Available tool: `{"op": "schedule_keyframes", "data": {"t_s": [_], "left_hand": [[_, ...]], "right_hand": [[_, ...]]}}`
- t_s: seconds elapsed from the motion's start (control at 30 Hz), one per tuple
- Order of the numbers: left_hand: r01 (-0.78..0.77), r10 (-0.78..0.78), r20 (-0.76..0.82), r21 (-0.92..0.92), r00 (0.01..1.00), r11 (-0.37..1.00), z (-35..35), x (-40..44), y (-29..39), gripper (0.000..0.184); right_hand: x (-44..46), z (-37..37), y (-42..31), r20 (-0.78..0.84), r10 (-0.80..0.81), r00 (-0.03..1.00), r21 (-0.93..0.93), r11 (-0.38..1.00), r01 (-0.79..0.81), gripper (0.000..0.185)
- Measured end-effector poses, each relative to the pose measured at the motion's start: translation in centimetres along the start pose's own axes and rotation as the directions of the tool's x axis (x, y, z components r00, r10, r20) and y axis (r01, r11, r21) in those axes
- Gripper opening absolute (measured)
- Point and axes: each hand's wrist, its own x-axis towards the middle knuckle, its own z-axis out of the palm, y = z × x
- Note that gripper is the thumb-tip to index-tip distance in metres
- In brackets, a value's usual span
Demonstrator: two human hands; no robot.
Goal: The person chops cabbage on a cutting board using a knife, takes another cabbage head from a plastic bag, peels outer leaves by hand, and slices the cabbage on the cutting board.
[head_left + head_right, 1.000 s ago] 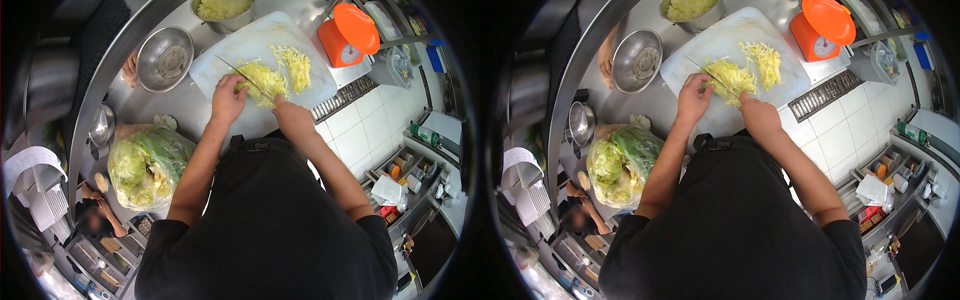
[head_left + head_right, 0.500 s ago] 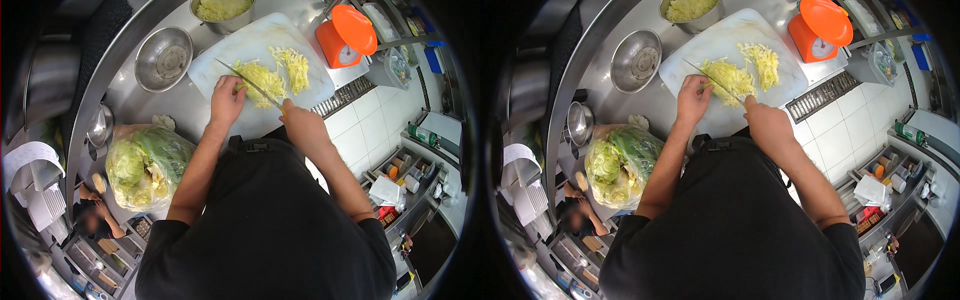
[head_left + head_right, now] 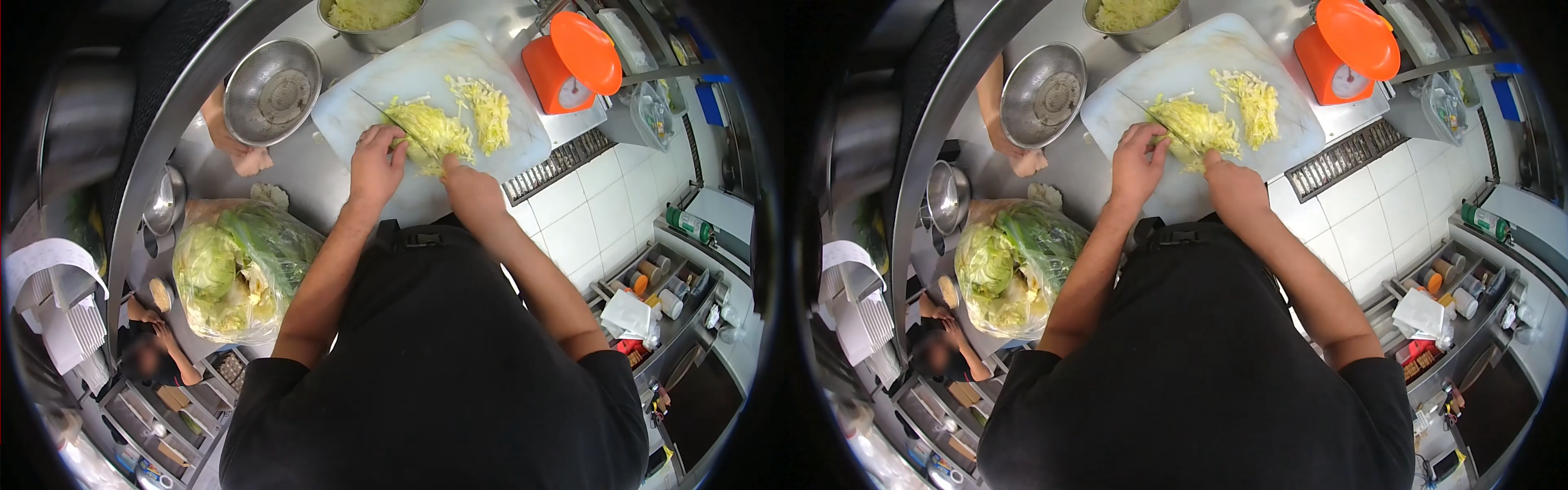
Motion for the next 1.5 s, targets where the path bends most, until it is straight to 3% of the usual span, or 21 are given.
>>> {"op": "schedule_keyframes", "data": {"t_s": [0.2,0.37,0.5,0.73,0.97,1.07,1.27,1.5], "left_hand": [[0.006,-0.006,-0.001,-0.051,1.000,0.999,-0.2,-0.1,0.2,0.019],[0.087,-0.087,-0.002,-0.083,0.996,0.993,-0.3,-0.1,0.7,0.017],[0.070,-0.072,-0.020,-0.089,0.997,0.994,-0.1,0.0,0.6,0.017],[0.048,-0.048,-0.020,-0.034,0.999,0.998,0.1,-0.1,0.2,0.016],[-0.025,0.026,-0.027,0.035,0.999,0.999,0.3,-0.3,-0.1,0.016],[-0.002,0.002,-0.034,-0.008,0.999,1.000,0.1,-0.7,-0.1,0.015],[0.060,-0.063,-0.033,-0.092,0.997,0.994,-0.5,-0.2,0.7,0.013],[0.085,-0.087,-0.014,-0.073,0.996,0.994,-0.3,-0.2,-0.1,0.013]], "right_hand": [[2.0,-1.9,-0.1,0.022,-0.011,1.000,0.017,1.000,0.011,0.020],[-2.5,-5.8,-0.7,-0.001,-0.063,0.998,-0.015,0.998,0.063,0.026],[-5.2,-6.8,-1.2,0.049,0.003,0.999,-0.029,1.000,-0.002,0.026],[-5.2,-4.3,-0.6,0.035,0.017,0.999,-0.042,0.999,-0.015,0.025],[1.0,1.6,0.0,-0.002,-0.003,1.000,0.009,1.000,0.003,0.020],[2.0,-0.3,-0.6,0.048,-0.016,0.999,0.020,1.000,0.015,0.021],[-1.4,-4.5,-0.5,-0.021,-0.080,0.997,0.012,0.997,0.080,0.029],[-5.3,-6.2,-1.0,0.043,-0.013,0.999,-0.090,0.996,0.017,0.025]]}}
